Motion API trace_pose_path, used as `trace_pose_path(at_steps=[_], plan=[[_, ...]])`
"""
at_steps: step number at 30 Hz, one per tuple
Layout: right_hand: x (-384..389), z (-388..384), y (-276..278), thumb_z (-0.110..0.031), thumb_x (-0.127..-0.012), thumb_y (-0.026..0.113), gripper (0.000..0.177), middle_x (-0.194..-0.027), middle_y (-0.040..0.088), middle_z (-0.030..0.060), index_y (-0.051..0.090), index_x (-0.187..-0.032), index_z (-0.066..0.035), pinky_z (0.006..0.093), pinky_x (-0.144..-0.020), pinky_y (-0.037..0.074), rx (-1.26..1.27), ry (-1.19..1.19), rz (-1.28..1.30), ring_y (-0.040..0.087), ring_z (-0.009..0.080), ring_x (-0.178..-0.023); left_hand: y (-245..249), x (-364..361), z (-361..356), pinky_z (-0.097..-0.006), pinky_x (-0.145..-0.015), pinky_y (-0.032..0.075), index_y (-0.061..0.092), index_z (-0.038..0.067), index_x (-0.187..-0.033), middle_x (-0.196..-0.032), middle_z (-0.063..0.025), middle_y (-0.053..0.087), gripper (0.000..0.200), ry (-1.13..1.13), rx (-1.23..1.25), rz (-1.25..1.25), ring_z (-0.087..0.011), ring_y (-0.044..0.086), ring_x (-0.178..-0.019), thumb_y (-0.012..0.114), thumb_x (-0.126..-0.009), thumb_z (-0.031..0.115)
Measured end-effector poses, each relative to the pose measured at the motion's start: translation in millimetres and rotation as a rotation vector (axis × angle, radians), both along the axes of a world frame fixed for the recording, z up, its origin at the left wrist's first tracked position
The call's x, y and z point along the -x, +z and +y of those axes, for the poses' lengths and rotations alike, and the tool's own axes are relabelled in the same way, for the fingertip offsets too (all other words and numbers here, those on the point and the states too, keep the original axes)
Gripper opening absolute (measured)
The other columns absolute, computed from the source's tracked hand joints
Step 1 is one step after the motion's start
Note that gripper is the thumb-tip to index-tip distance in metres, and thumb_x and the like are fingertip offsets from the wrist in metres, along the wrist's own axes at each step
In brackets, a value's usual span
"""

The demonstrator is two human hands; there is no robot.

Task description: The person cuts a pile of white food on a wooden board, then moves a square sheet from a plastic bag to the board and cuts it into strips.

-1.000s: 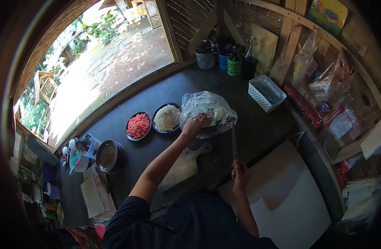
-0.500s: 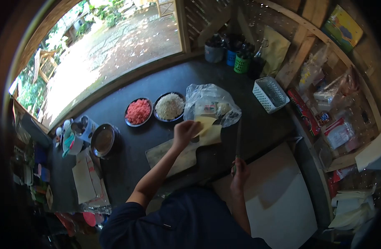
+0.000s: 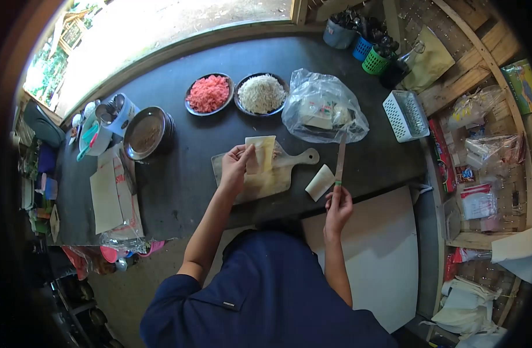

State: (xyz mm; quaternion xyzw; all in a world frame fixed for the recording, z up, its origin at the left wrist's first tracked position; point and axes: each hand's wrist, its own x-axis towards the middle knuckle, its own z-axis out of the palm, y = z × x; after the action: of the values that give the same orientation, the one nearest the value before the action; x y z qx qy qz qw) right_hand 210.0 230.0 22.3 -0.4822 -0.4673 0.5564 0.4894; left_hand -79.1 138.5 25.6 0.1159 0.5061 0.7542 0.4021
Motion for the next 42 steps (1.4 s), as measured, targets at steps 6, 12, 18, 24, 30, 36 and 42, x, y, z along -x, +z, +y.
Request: trace_pose_path(at_steps=[6, 12, 18, 24, 30, 36, 42], plan=[[8, 40, 9, -0.041, -0.080, 0.098, 0.054, -0.086, 0.066, 0.0048, 0.071, -0.104, -0.001, 0.0370, -0.074, 0.053, -0.162, 0.119, -0.605, 0.062, 0.0163, -0.077, -13, 0, -33, -0.0205, -0.072, 0.054, 0.072, -0.002, -0.111, -0.098, -0.0041, 0.079, 0.027, 0.017, 0.033, -0.036, -0.0052, 0.070, -0.082, 0.081, -0.101, 0.022], [20, 65, 10, -0.039, -0.078, 0.097, 0.054, -0.102, 0.071, 0.0169, 0.070, -0.101, 0.001, 0.0463, -0.085, 0.052, -0.324, 0.268, -0.836, 0.068, 0.0351, -0.095, 6, -3, -50, -0.0247, -0.077, 0.058, 0.070, -0.004, -0.120, -0.101, -0.0128, 0.082, 0.033, 0.150, 0.135, 0.283, -0.0127, 0.076, -0.089, 0.084, -0.096, 0.014], [19, 70, 18, -0.035, -0.078, 0.098, 0.051, -0.081, 0.068, 0.0133, 0.067, -0.091, 0.003, 0.0432, -0.073, 0.052, -0.310, 0.293, -0.875, 0.064, 0.0267, -0.073, 11, -2, -71, -0.0279, -0.075, 0.060, 0.069, -0.004, -0.127, -0.094, -0.0134, 0.082, 0.044, 0.153, 0.379, 0.489, -0.0127, 0.077, -0.085, 0.087, -0.092, 0.015], [19, 75, 43, -0.022, -0.085, 0.095, 0.035, -0.079, 0.063, -0.0006, 0.065, -0.087, -0.002, 0.0308, -0.069, 0.048, -0.171, 0.362, -0.649, 0.056, 0.0095, -0.073, 10, -12, -81, -0.0300, -0.081, 0.060, 0.078, -0.005, -0.114, -0.098, -0.0082, 0.082, 0.023, 0.161, 0.442, 0.527, -0.0119, 0.076, -0.089, 0.078, -0.100, 0.013], [41, 91, 60, -0.015, -0.089, 0.090, 0.028, -0.086, 0.061, -0.0029, 0.065, -0.089, -0.001, 0.0286, -0.073, 0.048, -0.189, 0.250, -0.486, 0.056, 0.0080, -0.079, 17, -20, -77, -0.0314, -0.083, 0.062, 0.078, -0.003, -0.119, -0.101, -0.0128, 0.083, 0.022, 0.385, 0.322, 0.617, -0.0164, 0.079, -0.090, 0.076, -0.100, 0.007], [78, 131, 61, -0.006, -0.092, 0.086, 0.025, -0.090, 0.064, -0.0002, 0.061, -0.089, -0.003, 0.0288, -0.078, 0.049, -0.261, 0.173, -0.369, 0.058, 0.0094, -0.083, 8, -12, -79, -0.0311, -0.083, 0.062, 0.076, -0.003, -0.121, -0.098, -0.0126, 0.082, 0.023, 0.223, 0.353, 0.624, -0.0175, 0.079, -0.089, 0.076, -0.100, 0.005], [115, 183, 55, -0.009, -0.094, 0.085, 0.026, -0.101, 0.069, 0.0039, 0.059, -0.091, -0.006, 0.0298, -0.084, 0.050, -0.379, 0.183, -0.013, 0.060, 0.0110, -0.090, 0, -13, -74, -0.0322, -0.084, 0.063, 0.074, -0.003, -0.122, -0.103, -0.0135, 0.082, 0.024, 0.175, 0.356, 0.592, -0.0179, 0.079, -0.096, 0.076, -0.099, 0.004]])
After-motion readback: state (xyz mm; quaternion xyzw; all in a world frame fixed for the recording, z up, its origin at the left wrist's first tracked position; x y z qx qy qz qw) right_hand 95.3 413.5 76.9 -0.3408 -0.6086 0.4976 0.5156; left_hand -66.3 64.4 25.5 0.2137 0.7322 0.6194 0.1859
